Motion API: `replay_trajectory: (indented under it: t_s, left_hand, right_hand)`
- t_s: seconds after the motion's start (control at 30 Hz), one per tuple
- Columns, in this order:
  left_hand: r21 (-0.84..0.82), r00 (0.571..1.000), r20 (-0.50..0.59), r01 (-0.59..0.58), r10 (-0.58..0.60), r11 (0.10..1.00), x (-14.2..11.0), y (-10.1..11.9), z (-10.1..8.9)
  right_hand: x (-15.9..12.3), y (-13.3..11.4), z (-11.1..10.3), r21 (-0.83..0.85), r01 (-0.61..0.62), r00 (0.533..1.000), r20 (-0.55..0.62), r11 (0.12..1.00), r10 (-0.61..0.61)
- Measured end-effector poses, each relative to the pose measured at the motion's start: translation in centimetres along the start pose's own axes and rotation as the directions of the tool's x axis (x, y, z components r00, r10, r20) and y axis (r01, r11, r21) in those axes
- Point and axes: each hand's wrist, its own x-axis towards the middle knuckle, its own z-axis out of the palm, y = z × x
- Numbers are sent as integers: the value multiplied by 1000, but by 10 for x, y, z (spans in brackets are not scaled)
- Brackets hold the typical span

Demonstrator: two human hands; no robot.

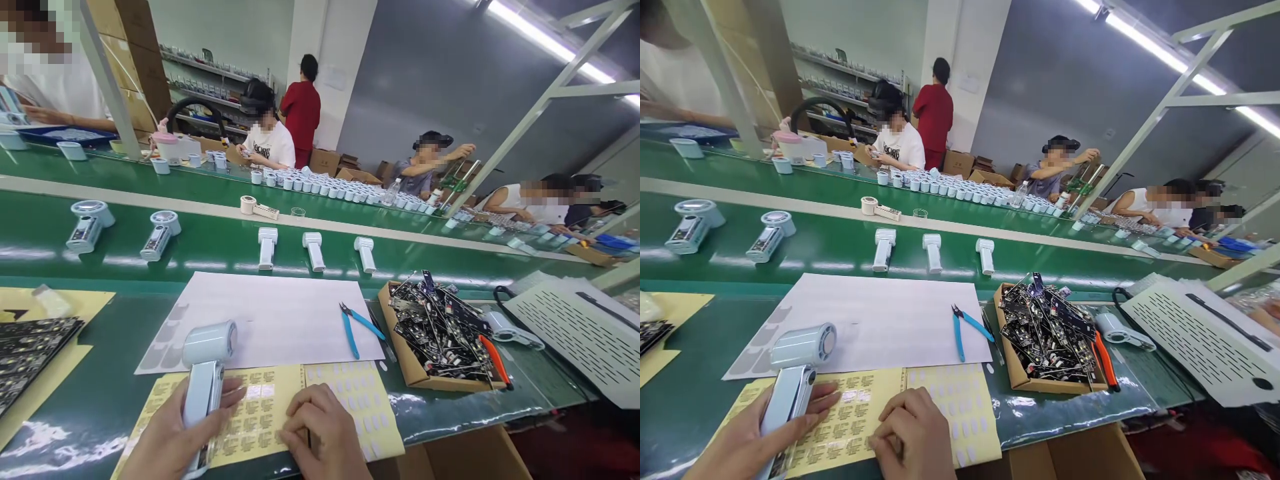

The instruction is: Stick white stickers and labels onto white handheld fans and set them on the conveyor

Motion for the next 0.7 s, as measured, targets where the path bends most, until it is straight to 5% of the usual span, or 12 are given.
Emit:
replay_trajectory:
  t_s: [0.17, 0.23, 0.37, 0.53, 0.7]
  left_hand:
    - [-19, 999, 3, 38, -38, 999, -7, 11, 2]
    - [-103, 992, 17, 129, -128, 986, -12, 20, 2]
    - [-249, 944, -121, 271, -307, 930, -19, 39, 0]
    - [-326, 929, -198, 237, -311, 915, -14, 50, 0]
    - [-359, 960, -130, 190, -250, 914, -6, 48, -5]
  right_hand:
    - [7, -14, -12, 336, -65, 997, -20, 940, 77]
    - [15, -29, -9, 391, -84, 996, 7, 916, 88]
    - [39, -63, 9, 501, -107, 992, 113, 859, 58]
    - [64, -89, 28, 482, -171, 977, 193, 859, 86]
    - [75, -91, 35, 417, -178, 969, 234, 891, 84]
